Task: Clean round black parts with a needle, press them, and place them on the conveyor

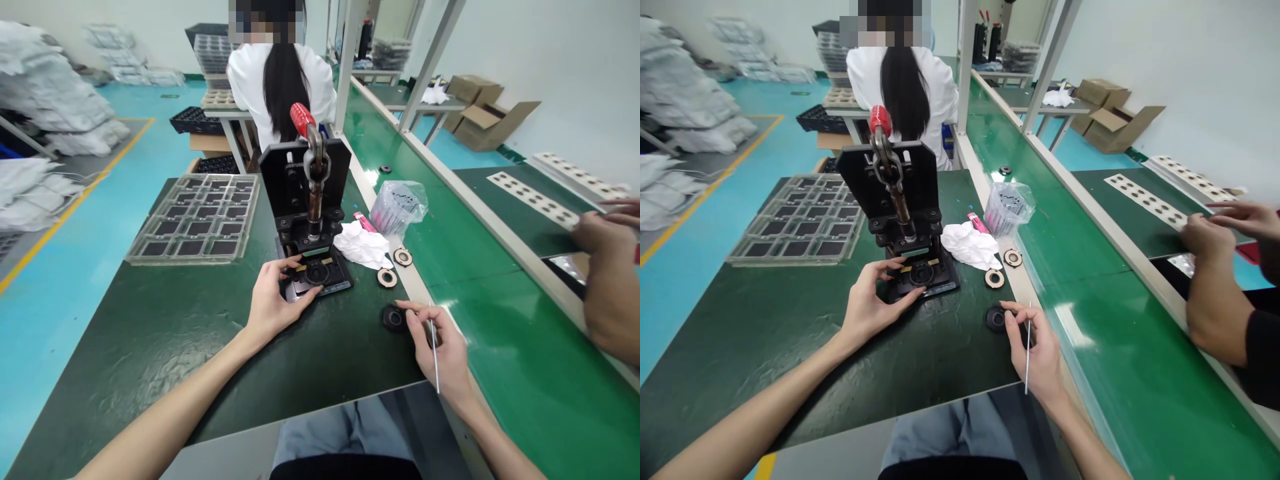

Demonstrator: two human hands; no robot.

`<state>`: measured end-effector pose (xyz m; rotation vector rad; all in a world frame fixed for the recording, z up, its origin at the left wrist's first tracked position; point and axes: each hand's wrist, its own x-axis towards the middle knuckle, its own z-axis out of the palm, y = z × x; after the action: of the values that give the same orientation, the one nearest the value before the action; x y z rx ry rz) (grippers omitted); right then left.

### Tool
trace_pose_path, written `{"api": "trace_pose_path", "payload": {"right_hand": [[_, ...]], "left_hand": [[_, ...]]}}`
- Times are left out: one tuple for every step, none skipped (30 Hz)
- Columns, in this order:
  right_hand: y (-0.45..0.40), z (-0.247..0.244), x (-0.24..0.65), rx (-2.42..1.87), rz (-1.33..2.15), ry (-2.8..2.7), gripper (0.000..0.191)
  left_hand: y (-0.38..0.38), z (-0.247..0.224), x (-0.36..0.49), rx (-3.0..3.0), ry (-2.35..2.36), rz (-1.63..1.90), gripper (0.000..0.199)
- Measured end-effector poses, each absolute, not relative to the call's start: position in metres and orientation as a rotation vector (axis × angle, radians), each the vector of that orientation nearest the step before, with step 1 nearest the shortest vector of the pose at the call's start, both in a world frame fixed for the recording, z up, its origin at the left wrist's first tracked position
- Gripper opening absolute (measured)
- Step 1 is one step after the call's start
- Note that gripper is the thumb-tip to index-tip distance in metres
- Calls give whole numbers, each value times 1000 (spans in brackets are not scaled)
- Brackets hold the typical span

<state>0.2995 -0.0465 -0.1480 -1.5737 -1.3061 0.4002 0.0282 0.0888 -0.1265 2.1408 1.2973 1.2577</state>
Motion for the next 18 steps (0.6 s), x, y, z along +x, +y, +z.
{"api": "trace_pose_path", "payload": {"right_hand": [[-47, -147, 300, -1567, 371, -1316, 16], [-48, -143, 301, -1558, 341, -1326, 13], [-48, -138, 301, -1543, 315, -1336, 10], [-47, -130, 301, -1524, 298, -1351, 8], [-43, -119, 301, -1495, 291, -1376, 8], [-38, -106, 300, -1457, 288, -1412, 9], [-30, -91, 298, -1410, 277, -1457, 13], [-18, -74, 295, -1361, 254, -1514, 16], [-4, -57, 291, -1307, 214, -1576, 19], [14, -40, 287, -1257, 152, -1624, 23], [33, -24, 281, -1218, 82, -1669, 26], [55, -9, 275, -1169, 9, -1708, 28], [77, 6, 268, -1118, -49, -1739, 29], [100, 20, 262, -1089, -90, -1739, 31], [122, 34, 256, -1102, -108, -1720, 38], [143, 46, 252, -1159, -96, -1755, 48], [163, 58, 249, -1236, -62, -1843, 62], [181, 69, 248, -1310, -14, -1980, 79]], "left_hand": [[89, -126, 28, 2151, 1294, 1252, 46], [89, -126, 27, 2162, 1291, 1245, 45], [89, -126, 26, 2172, 1291, 1237, 45], [89, -126, 24, 2181, 1292, 1229, 44], [89, -127, 23, 2187, 1299, 1222, 45], [90, -128, 22, 2191, 1311, 1218, 45], [91, -129, 21, 2191, 1328, 1219, 46], [92, -130, 20, 2183, 1347, 1221, 47], [94, -131, 19, 2165, 1366, 1214, 49], [96, -132, 18, 2138, 1387, 1201, 53], [98, -133, 17, 2102, 1409, 1182, 57], [100, -133, 15, 2064, 1430, 1155, 62], [102, -133, 13, 2031, 1452, 1128, 66], [103, -132, 11, 2010, 1477, 1105, 70], [105, -130, 8, 2007, 1499, 1091, 70], [107, -128, 7, 2016, 1519, 1097, 70], [110, -126, 6, 2036, 1528, 1120, 66], [114, -123, 7, 2072, 1496, 1147, 61]]}}
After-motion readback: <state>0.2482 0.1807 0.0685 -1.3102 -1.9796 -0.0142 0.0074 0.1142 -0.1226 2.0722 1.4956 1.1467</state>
